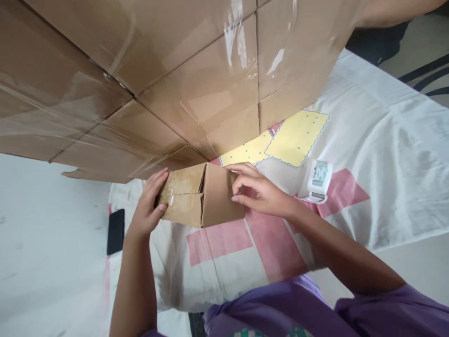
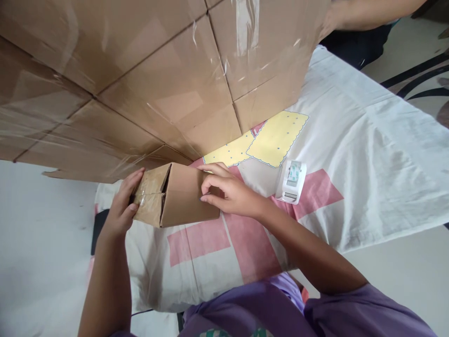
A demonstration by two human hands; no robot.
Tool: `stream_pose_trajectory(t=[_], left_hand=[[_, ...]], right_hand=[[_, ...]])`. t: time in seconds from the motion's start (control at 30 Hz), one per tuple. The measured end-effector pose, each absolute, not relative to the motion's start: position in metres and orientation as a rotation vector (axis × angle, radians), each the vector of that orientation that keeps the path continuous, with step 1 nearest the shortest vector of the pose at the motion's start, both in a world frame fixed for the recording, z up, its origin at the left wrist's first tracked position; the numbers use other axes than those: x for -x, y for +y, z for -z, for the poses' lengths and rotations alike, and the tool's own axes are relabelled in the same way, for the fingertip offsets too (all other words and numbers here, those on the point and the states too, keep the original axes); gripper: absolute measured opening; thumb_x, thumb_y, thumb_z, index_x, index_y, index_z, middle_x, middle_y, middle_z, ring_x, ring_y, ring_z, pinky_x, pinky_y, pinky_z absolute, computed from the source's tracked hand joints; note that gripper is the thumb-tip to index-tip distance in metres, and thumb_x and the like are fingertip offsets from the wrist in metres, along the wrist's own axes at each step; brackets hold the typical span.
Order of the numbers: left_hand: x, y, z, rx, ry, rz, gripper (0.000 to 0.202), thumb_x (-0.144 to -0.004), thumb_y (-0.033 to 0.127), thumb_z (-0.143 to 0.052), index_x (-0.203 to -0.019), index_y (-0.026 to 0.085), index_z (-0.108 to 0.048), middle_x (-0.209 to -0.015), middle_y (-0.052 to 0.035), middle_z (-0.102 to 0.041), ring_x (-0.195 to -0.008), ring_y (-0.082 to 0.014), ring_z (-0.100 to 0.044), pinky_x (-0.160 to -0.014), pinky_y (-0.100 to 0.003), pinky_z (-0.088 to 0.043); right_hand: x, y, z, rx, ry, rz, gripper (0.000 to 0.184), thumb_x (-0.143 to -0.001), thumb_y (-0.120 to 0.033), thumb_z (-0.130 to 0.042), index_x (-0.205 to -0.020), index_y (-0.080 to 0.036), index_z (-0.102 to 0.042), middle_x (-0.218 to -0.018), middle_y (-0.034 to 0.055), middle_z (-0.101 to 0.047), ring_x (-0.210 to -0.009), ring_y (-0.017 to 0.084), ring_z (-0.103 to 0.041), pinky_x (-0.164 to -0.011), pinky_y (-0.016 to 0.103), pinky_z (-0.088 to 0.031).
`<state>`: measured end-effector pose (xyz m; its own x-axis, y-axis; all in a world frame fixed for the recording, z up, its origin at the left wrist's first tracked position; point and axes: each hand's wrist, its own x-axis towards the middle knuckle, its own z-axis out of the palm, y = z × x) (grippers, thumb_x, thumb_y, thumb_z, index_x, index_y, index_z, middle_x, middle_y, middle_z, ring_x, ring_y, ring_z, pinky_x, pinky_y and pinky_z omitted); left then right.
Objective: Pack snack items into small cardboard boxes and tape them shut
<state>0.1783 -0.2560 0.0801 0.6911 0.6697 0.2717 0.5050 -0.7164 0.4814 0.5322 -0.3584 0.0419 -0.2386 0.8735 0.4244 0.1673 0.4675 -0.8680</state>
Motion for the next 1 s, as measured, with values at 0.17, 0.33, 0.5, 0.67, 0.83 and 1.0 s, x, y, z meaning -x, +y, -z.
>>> stream_pose_trajectory(t=[0.17,0.33,0.5,0.67,0.83,1.0], left_hand=[[-0.1787,-0.2562,-0.0799,-2.524,0.922,-0.618,0.072,-0.099,0.071,-0.041,-0.160,0.032,-0.042,-0.165,-0.0105,-0.043,-0.152,-0.0365,-0.039,-0.126,-0.059,-0.027],[-0.1798,-0.2563,-0.0806,-2.532,0.925,-0.613,0.071,-0.099,0.071,-0.042,-0.160,0.033,-0.042,-0.165,-0.0096,-0.043,-0.152,-0.0363,-0.039,-0.126,-0.059,-0.027],[-0.1815,-0.2565,-0.0819,-2.544,0.920,-0.599,0.070,-0.100,0.069,-0.043,-0.160,0.033,-0.040,-0.165,-0.0095,-0.042,-0.152,-0.0360,-0.039,-0.127,-0.061,-0.026],[-0.1852,-0.2572,-0.0836,-2.554,0.912,-0.594,0.071,-0.100,0.070,-0.042,-0.160,0.033,-0.041,-0.165,-0.0101,-0.043,-0.152,-0.0357,-0.039,-0.127,-0.060,-0.026],[-0.1879,-0.2580,-0.0851,-2.568,0.910,-0.578,0.072,-0.099,0.071,-0.040,-0.161,0.034,-0.039,-0.165,-0.0092,-0.043,-0.152,-0.0368,-0.039,-0.127,-0.061,-0.026],[-0.1882,-0.2583,-0.0858,-2.579,0.905,-0.571,0.072,-0.100,0.071,-0.039,-0.161,0.033,-0.039,-0.165,-0.0099,-0.042,-0.151,-0.0373,-0.040,-0.126,-0.061,-0.027]], right_hand=[[-0.5309,-0.3602,-0.0428,0.918,-1.701,-0.903,0.008,-0.096,-0.022,-0.069,-0.092,-0.023,-0.063,-0.150,0.0107,-0.051,-0.143,0.028,-0.044,-0.115,0.050,-0.043],[-0.5296,-0.3596,-0.0408,0.897,-1.674,-0.925,0.008,-0.098,-0.025,-0.068,-0.091,-0.023,-0.063,-0.145,0.0103,-0.052,-0.140,0.028,-0.046,-0.119,0.052,-0.040],[-0.5295,-0.3582,-0.0386,0.901,-1.677,-0.928,0.010,-0.097,-0.027,-0.070,-0.090,-0.024,-0.063,-0.143,0.0101,-0.052,-0.139,0.028,-0.046,-0.118,0.053,-0.041],[-0.5286,-0.3580,-0.0369,0.912,-1.695,-0.923,0.010,-0.097,-0.026,-0.069,-0.090,-0.024,-0.063,-0.142,0.0101,-0.050,-0.141,0.029,-0.043,-0.118,0.052,-0.040],[-0.5273,-0.3577,-0.0368,0.925,-1.705,-0.928,0.010,-0.096,-0.025,-0.069,-0.088,-0.023,-0.062,-0.141,0.0101,-0.049,-0.139,0.029,-0.043,-0.115,0.051,-0.042],[-0.5270,-0.3557,-0.0365,0.923,-1.674,-0.946,0.016,-0.094,-0.024,-0.070,-0.092,-0.024,-0.053,-0.138,0.0103,-0.051,-0.136,0.029,-0.044,-0.109,0.048,-0.043]])
